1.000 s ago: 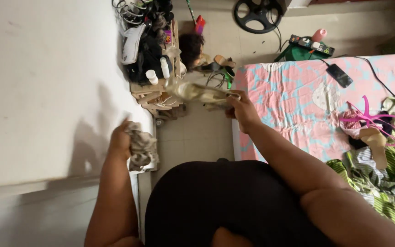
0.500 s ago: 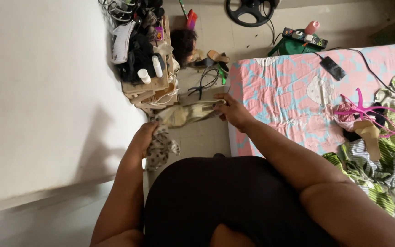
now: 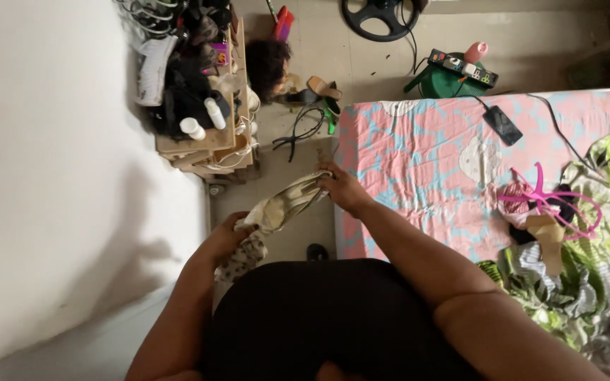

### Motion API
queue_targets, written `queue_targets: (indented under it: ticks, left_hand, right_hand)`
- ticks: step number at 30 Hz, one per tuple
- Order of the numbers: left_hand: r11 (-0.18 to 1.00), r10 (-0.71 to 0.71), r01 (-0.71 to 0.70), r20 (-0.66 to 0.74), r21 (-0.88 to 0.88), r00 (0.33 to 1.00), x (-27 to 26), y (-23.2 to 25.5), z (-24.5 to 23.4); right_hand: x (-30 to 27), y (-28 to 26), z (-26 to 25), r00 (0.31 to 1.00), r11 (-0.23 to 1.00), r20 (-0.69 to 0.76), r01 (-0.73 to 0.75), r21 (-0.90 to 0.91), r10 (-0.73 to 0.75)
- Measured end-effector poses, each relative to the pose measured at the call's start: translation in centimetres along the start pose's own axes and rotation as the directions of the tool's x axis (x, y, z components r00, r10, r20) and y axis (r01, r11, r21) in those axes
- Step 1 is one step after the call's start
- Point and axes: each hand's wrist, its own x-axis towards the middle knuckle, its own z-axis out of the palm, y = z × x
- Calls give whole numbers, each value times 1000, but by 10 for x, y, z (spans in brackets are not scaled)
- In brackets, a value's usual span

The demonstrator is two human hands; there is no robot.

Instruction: The person wipes a pair of high-heeled shoes with a cloth, cleaning the interiors and exteriors of the shoes before placing them back on a shelf.

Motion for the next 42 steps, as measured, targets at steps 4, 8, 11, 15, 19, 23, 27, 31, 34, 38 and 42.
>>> queue_targets:
  ticks: [4,8,11,15,19,23,27,31,34,38,42]
  left_hand:
    - [994,98,-99,-11,-45,995,65,-21,30]
    - [980,182,-191,-138,-57,974,122,-44,55]
    - [989,115,-128,-149,-80,982,137,-49,67]
    - [980,-60,40,-100,-192,993,143,-50,79]
    - [940,-55,52,1,-336,998,183,-77,80]
    - [949,-51,41,-25,-312,998,265,-134,84]
    - [986,143,-150,-103,-71,984,343,-191,81]
    - [987,-37,28,-55,-156,998,404,-230,71]
    - [963,-130,113,-55,-243,990,448,-251,66]
    - [893,-261,234,-20,-384,965,496,-269,70]
    - [844,-338,349,102,-406,936,517,-279,67]
  right_hand:
    - [21,12,-10,981,981,-41,-190,-33,189]
    - [43,26,-19,998,999,-45,-44,-13,43]
    - [61,40,-20,999,999,-49,-23,-23,22]
    - [90,63,1,996,994,-65,-61,87,67]
    - [131,101,22,981,972,-111,-134,193,157]
    - [178,163,30,980,951,-60,-168,260,189]
    - [223,224,24,991,915,-124,-104,-390,60]
    - [253,260,-32,922,975,-388,-85,-203,0]
    - [270,284,-88,796,948,-584,42,314,158]
    - [285,342,-89,807,565,-457,192,803,374]
    - [284,365,-92,836,502,-447,251,828,319]
